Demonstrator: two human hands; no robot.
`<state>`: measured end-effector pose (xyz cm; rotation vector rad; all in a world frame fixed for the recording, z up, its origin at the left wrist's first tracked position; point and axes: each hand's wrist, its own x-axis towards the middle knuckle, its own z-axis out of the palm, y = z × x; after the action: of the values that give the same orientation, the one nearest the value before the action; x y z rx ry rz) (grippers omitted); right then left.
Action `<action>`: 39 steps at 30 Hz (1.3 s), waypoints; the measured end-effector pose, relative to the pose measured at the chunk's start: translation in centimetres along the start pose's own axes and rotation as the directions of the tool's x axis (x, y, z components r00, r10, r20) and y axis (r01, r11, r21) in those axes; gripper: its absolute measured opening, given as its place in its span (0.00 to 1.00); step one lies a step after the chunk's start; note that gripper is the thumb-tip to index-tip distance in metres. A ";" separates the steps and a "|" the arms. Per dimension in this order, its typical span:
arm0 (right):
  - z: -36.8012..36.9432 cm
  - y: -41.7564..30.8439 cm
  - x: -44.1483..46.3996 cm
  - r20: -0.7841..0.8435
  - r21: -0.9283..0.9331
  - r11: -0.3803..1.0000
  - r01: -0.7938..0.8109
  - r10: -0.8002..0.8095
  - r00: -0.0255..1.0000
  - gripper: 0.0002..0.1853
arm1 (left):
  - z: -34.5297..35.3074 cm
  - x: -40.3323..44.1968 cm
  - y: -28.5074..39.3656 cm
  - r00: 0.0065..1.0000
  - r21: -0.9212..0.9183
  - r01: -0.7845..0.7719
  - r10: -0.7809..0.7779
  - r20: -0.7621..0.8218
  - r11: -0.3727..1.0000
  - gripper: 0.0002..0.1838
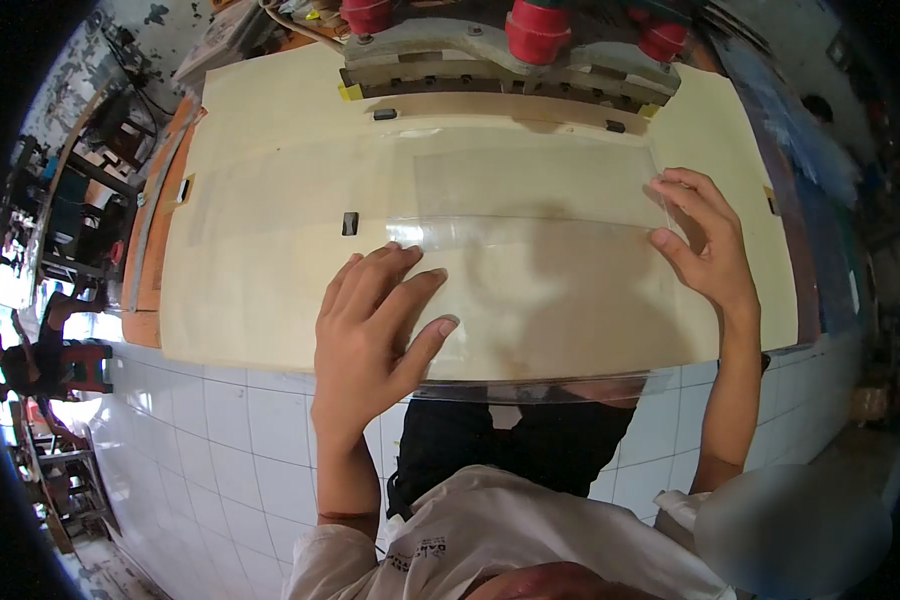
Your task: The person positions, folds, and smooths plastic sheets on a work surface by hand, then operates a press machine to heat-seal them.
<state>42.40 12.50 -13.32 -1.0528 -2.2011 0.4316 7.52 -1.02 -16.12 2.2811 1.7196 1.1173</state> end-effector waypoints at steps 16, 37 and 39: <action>1.5 0.2 0.1 -0.100 -0.153 0.988 0.004 -0.020 0.995 0.18 | -0.6 -0.2 0.3 0.997 0.058 -0.035 0.031 0.072 0.998 0.19; 2.1 -0.2 0.3 -0.082 -0.261 0.961 0.090 -0.115 0.990 0.14 | 1.0 12.0 -11.7 0.990 -0.211 -0.054 0.081 0.118 0.976 0.10; 2.2 -0.1 0.5 -0.076 -0.308 0.946 0.102 -0.131 0.988 0.13 | 0.9 11.9 -11.6 0.990 -0.207 -0.059 0.084 0.115 0.977 0.10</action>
<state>40.63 12.75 -14.64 -1.0675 -2.2746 -0.0139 -0.06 13.84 -16.16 2.2501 1.4192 1.0833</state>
